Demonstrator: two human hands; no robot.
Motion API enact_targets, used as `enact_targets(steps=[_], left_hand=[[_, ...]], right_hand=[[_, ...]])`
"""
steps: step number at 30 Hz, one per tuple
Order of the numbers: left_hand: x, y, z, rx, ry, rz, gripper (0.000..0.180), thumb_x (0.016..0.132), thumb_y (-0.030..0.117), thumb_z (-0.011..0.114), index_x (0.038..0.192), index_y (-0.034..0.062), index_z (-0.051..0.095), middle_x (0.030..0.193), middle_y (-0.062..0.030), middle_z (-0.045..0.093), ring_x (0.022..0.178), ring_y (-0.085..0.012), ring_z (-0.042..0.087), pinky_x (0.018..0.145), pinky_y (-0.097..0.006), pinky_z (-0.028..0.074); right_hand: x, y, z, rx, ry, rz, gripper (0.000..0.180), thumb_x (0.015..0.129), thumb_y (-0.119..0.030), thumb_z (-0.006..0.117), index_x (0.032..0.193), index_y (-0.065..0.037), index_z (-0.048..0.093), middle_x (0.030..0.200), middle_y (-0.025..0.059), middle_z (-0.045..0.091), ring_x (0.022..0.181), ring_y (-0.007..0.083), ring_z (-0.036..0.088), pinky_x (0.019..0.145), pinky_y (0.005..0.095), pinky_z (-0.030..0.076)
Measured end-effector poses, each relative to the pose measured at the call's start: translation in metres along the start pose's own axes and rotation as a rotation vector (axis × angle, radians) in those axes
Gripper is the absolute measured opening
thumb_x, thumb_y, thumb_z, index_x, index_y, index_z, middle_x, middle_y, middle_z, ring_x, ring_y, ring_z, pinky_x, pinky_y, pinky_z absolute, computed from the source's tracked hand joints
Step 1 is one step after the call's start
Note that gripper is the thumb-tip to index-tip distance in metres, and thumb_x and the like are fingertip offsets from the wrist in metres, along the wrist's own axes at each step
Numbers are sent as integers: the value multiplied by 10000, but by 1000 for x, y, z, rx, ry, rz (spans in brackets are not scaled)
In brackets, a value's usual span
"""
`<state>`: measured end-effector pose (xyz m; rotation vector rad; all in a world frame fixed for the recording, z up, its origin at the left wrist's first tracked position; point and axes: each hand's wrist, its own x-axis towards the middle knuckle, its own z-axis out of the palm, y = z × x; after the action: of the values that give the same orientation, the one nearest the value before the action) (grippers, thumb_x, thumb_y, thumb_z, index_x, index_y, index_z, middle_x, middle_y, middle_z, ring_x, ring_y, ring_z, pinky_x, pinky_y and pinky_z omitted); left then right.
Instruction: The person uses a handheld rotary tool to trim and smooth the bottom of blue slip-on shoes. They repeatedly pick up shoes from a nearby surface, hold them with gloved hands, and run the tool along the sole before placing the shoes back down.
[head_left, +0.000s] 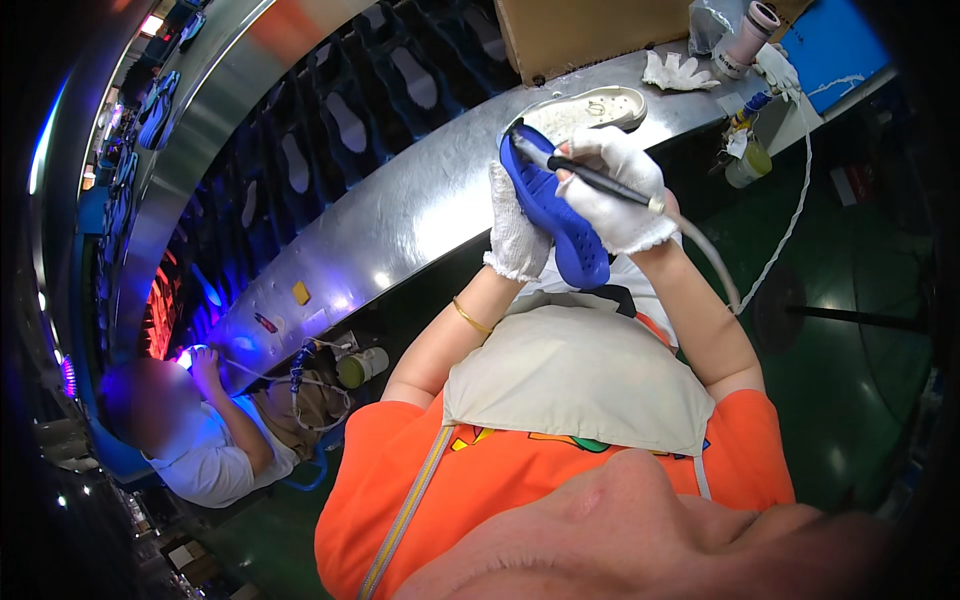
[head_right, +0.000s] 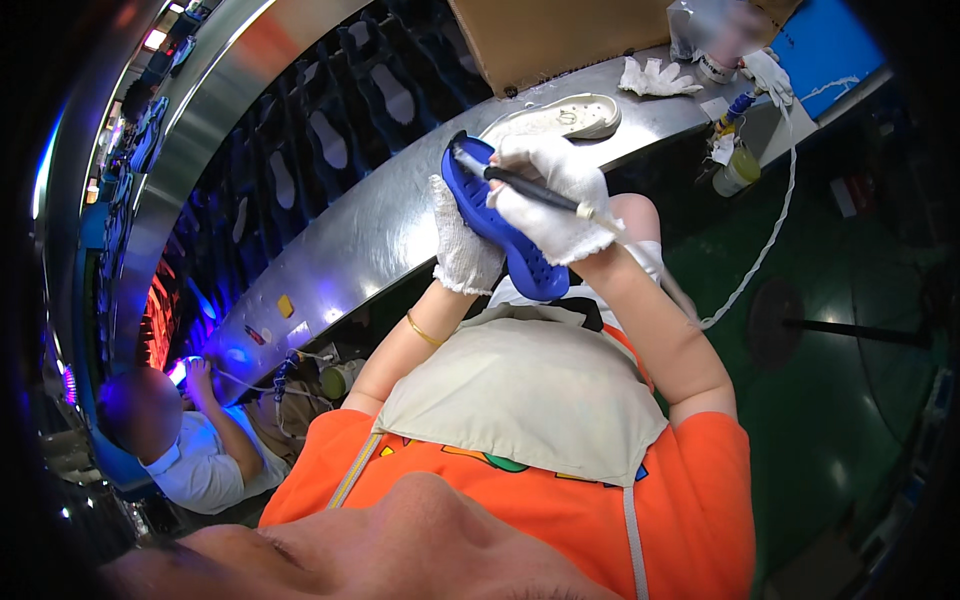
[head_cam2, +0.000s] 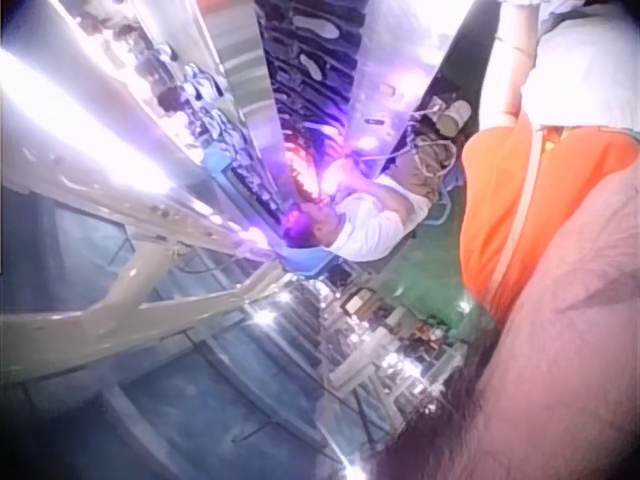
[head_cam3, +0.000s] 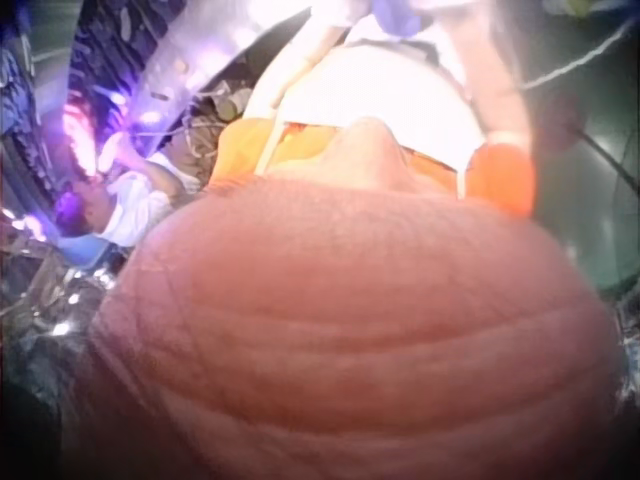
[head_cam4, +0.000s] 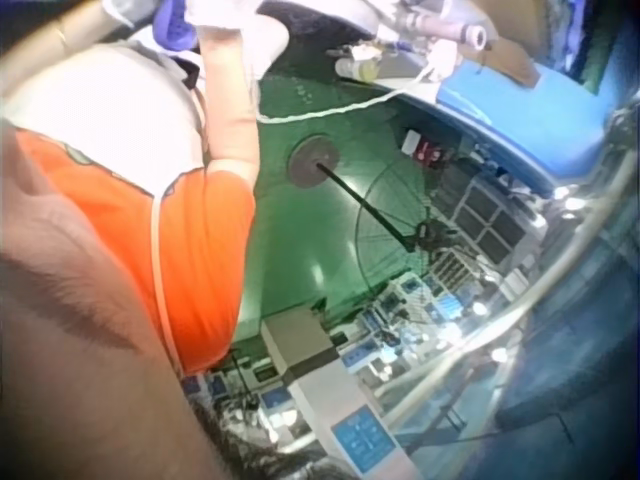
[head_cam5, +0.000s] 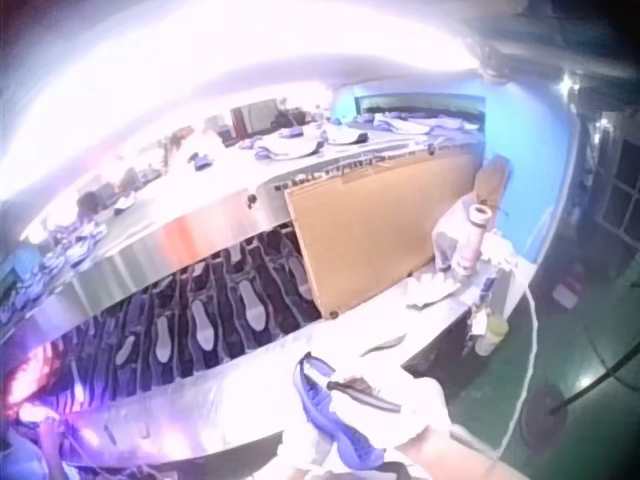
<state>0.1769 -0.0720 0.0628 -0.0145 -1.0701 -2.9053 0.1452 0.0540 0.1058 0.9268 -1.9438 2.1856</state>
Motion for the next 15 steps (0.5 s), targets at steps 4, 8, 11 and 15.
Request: enact_targets(steps=[4, 8, 11, 15], left_hand=[[-1, 6, -12, -71, 98, -88, 764, 810, 705, 414, 1279, 103, 443, 1231, -101, 529, 1122, -244, 513, 1004, -396, 399], [-2, 13, -10, -23, 117, -98, 773, 800, 708, 428, 1277, 99, 449, 1213, -112, 538, 1068, -250, 542, 973, -414, 428], [-5, 24, -10, -19, 6, -158, 784, 810, 710, 399, 1269, 78, 460, 1163, -115, 571, 1051, -256, 552, 939, -415, 454], [-8, 34, -7, -78, 86, -186, 793, 826, 708, 352, 1270, 60, 457, 1147, -162, 581, 1000, -282, 585, 907, -423, 474]], right_hand=[[-7, -5, 1, 222, 12, 164, 256, 776, 39, 628, 1015, -20, 560, 911, 75, 616, 778, 107, 610, 729, 244, 508], [-14, -3, -3, 8, -44, 52, 230, 738, 35, 623, 960, -12, 586, 915, 84, 617, 802, 121, 624, 737, 253, 507], [-21, -4, 2, -59, -159, -133, 250, 717, 40, 646, 953, -29, 598, 870, 82, 621, 756, 129, 632, 712, 252, 508], [-30, -10, -4, 73, -115, 165, 231, 728, 62, 625, 942, -24, 600, 877, 74, 620, 759, 111, 626, 685, 248, 517]])
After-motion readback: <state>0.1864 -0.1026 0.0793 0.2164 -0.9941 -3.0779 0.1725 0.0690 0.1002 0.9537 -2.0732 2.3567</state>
